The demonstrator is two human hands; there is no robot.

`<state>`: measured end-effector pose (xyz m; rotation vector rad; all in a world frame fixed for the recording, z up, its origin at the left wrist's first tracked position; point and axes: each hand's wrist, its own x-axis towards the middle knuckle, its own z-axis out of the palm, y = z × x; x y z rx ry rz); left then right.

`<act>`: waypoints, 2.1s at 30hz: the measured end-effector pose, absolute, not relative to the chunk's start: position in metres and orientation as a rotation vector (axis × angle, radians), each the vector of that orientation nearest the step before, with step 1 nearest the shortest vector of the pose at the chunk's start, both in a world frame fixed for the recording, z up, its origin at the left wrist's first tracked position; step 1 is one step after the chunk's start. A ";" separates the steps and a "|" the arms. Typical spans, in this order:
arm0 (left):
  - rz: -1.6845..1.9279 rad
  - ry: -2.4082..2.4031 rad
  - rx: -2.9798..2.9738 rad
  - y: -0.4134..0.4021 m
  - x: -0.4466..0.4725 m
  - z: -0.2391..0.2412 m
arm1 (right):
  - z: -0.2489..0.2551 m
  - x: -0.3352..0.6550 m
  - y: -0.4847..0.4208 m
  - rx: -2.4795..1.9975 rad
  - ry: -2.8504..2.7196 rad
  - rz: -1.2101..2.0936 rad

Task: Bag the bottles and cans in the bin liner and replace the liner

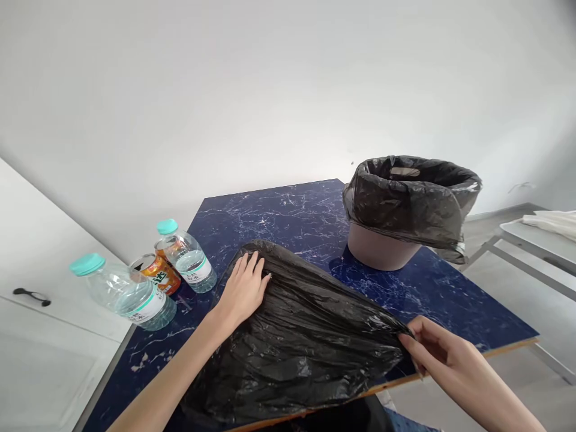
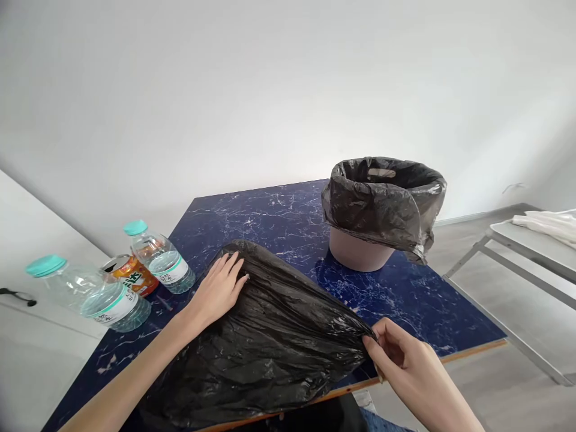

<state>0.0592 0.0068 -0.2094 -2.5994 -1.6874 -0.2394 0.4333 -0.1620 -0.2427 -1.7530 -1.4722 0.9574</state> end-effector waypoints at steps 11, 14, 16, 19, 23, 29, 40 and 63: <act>-0.197 -1.188 -3.123 -0.023 0.126 -0.214 | -0.240 0.435 -0.149 -1.759 -1.590 0.833; -0.240 -1.463 -2.906 0.012 0.093 -0.228 | -0.245 0.450 -0.146 -1.864 -1.627 0.691; -0.274 -1.597 -2.742 0.022 0.072 -0.227 | -0.246 0.453 -0.147 -1.930 -1.586 0.488; -0.389 -1.593 -2.676 0.004 0.054 -0.206 | -0.238 0.443 -0.154 -1.883 -1.490 0.075; -0.402 -1.391 -2.987 -0.064 0.055 -0.170 | -0.223 0.429 -0.165 -1.490 -1.893 -0.050; -0.079 -1.138 -3.146 -0.137 0.048 -0.175 | -0.240 0.424 -0.171 -1.232 -2.438 0.001; -0.556 -1.452 -2.696 -0.123 0.006 -0.154 | -0.242 0.419 -0.173 -1.293 -2.072 0.220; -0.447 -0.886 -2.725 -0.053 0.160 -0.194 | -0.226 0.368 -0.131 -1.461 -1.997 -0.200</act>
